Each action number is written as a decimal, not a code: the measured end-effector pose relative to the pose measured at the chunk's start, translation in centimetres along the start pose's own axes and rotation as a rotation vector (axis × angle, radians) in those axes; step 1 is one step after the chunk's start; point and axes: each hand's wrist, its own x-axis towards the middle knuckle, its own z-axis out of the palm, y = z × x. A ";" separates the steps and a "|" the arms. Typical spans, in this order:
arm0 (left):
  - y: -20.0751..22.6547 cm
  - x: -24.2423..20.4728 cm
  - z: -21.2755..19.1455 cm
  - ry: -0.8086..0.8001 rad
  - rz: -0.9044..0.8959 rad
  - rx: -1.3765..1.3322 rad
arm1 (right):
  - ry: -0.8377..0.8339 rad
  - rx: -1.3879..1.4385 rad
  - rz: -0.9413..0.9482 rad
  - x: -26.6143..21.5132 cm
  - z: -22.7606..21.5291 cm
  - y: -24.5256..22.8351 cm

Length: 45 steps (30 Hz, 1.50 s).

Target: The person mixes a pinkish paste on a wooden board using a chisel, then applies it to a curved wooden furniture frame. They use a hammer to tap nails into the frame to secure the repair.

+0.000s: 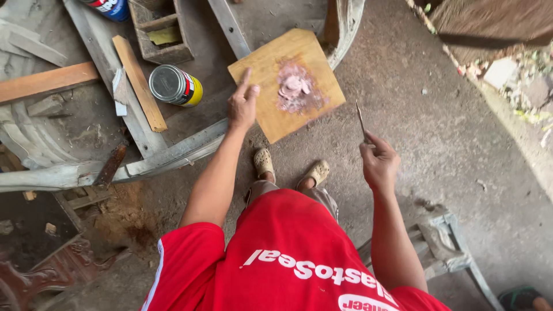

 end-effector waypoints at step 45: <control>-3.1 4.2 -0.5 -0.078 -0.335 0.273 | 0.056 -0.053 -0.302 -1.1 10.8 -1.1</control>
